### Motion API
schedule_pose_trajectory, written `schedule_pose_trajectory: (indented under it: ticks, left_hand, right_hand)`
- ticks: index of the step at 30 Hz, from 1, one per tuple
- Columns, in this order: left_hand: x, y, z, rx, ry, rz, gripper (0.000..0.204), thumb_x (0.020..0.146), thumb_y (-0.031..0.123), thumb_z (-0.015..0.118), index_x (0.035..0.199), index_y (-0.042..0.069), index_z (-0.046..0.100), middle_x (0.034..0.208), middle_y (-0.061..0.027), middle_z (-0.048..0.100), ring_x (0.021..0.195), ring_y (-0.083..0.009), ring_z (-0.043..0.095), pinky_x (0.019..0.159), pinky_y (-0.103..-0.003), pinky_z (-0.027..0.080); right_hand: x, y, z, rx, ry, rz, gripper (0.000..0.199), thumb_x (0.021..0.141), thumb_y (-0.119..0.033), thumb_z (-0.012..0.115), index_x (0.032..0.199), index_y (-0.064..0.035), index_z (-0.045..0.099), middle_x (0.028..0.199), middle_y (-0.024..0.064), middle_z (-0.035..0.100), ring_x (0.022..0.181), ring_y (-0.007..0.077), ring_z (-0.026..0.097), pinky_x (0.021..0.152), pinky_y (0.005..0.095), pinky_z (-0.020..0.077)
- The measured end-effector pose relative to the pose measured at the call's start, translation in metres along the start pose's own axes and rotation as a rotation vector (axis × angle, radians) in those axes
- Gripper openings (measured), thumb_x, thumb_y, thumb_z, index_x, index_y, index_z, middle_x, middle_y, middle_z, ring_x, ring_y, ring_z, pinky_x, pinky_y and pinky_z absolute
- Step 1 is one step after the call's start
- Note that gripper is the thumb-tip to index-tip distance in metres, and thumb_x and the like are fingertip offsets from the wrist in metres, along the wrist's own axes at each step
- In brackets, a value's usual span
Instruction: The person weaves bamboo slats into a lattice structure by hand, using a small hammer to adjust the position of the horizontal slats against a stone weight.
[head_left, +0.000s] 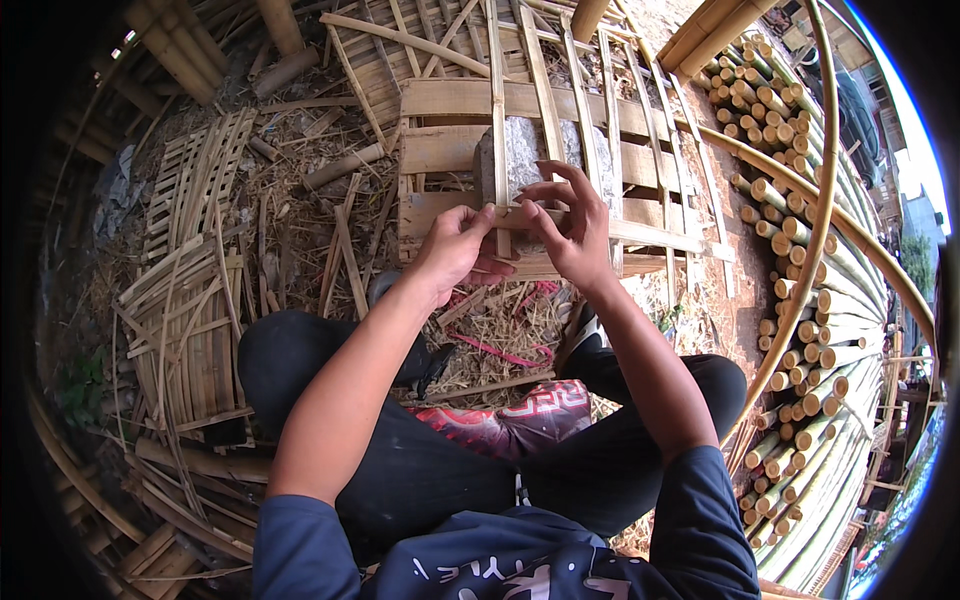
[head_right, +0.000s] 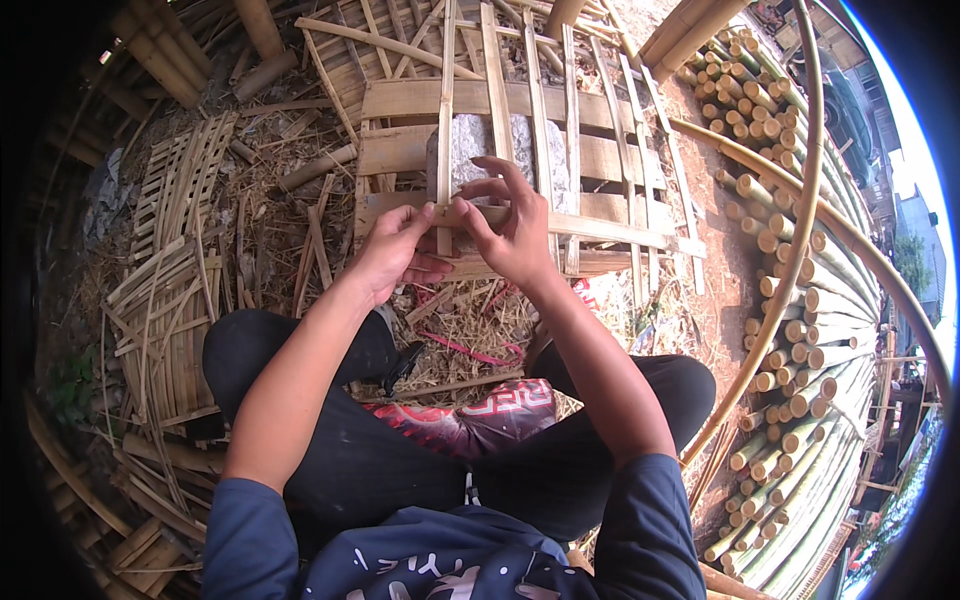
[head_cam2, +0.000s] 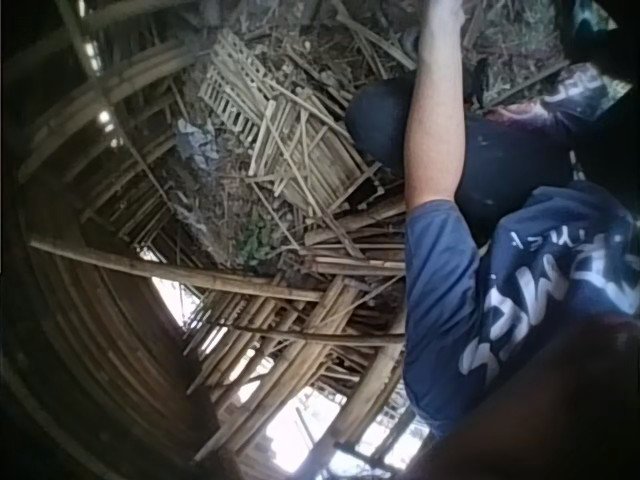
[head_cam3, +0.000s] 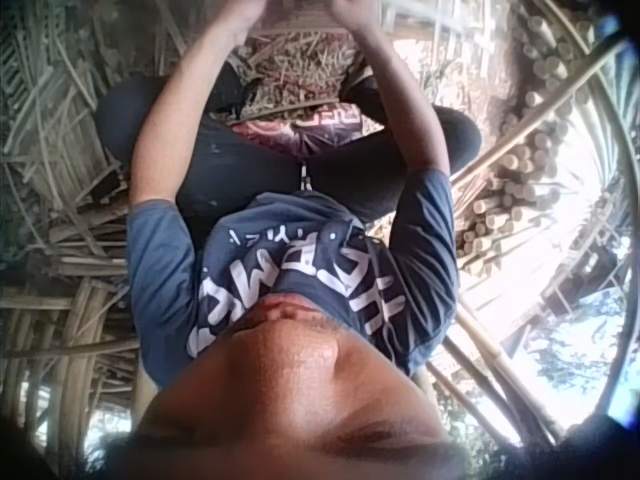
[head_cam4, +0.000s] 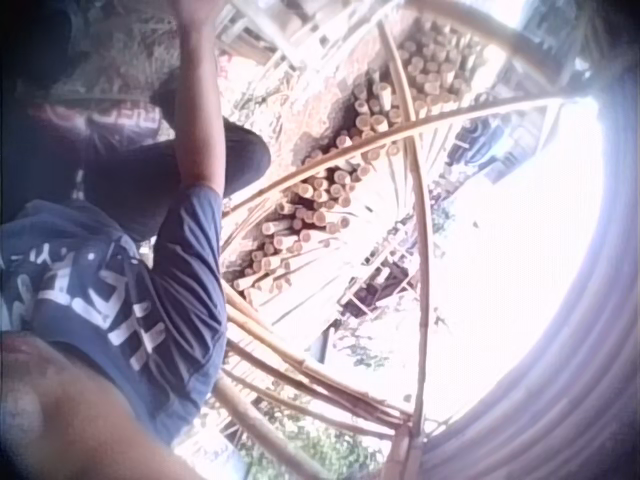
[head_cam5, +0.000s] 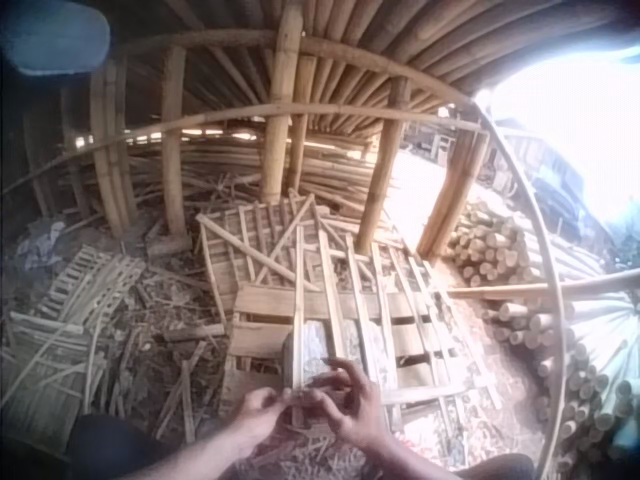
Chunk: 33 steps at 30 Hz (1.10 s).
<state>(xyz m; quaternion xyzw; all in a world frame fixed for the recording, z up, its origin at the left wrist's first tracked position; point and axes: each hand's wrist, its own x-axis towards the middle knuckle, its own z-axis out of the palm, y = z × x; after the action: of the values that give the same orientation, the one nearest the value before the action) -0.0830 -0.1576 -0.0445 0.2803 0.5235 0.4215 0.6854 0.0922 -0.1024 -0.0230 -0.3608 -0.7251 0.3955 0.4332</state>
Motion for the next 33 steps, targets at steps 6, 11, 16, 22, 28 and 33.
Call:
schedule_pose_trajectory:
  ticks: [6,11,16,22,28,33]
  left_hand:
    - [0.003,-0.001,0.004,0.008,0.021,0.013,0.034,0.103,0.042,0.051,0.112,0.009,0.047,0.091,-0.0128,0.069,0.07,-0.0216,0.072,0.058,-0.032,0.061]
    - [0.0,0.0,0.003,0.015,0.021,0.03,0.034,0.103,0.044,0.052,0.111,0.011,0.047,0.087,-0.0107,0.068,0.069,-0.0201,0.072,0.06,-0.032,0.061]
    - [0.0,-0.002,0.003,0.019,0.012,0.035,0.036,0.101,0.047,0.053,0.109,0.012,0.05,0.084,-0.0084,0.068,0.067,-0.0174,0.07,0.061,-0.032,0.06]
    - [0.001,-0.001,0.008,0.055,0.058,0.038,0.035,0.101,0.047,0.054,0.108,0.013,0.052,0.082,-0.0063,0.066,0.065,-0.0157,0.069,0.059,-0.031,0.059]
    - [0.002,-0.003,0.007,0.054,0.067,0.082,0.033,0.104,0.04,0.05,0.109,0.007,0.049,0.083,-0.0118,0.07,0.062,-0.0165,0.069,0.055,-0.03,0.06]
    - [0.002,0.0,0.005,0.04,0.06,0.05,0.033,0.104,0.039,0.05,0.109,0.006,0.047,0.085,-0.0148,0.071,0.063,-0.0173,0.069,0.055,-0.031,0.061]
  right_hand:
    - [0.001,0.006,-0.005,0.22,0.071,0.058,0.037,0.096,-0.017,0.063,0.127,0.001,0.054,0.094,0.0129,0.073,0.086,0.0147,0.069,0.07,0.028,0.0549]
    - [-0.002,0.01,-0.005,0.03,0.047,-0.052,0.036,0.096,-0.02,0.062,0.123,0.0032,0.055,0.093,0.0125,0.072,0.087,0.0153,0.067,0.071,0.0307,0.0542]
    - [-0.002,-0.004,-0.009,-0.137,0.055,-0.125,0.034,0.094,-0.02,0.063,0.118,0.0037,0.059,0.097,0.0149,0.072,0.092,0.0209,0.069,0.078,0.0345,0.0548]
    - [-0.007,0.0,-0.015,-0.219,0.058,-0.153,0.033,0.095,-0.02,0.062,0.116,0.0048,0.061,0.101,0.0183,0.071,0.096,0.0255,0.07,0.08,0.0361,0.0548]
    - [-0.009,-0.02,-0.018,-0.307,0.03,-0.24,0.029,0.096,-0.017,0.058,0.116,0.0035,0.062,0.097,0.0181,0.07,0.096,0.03,0.069,0.086,0.0398,0.0523]
    - [-0.029,-0.055,-0.027,-0.234,0.045,-0.404,0.026,0.091,-0.016,0.061,0.109,0.0021,0.063,0.084,0.0126,0.067,0.08,0.0295,0.063,0.075,0.0386,0.0483]
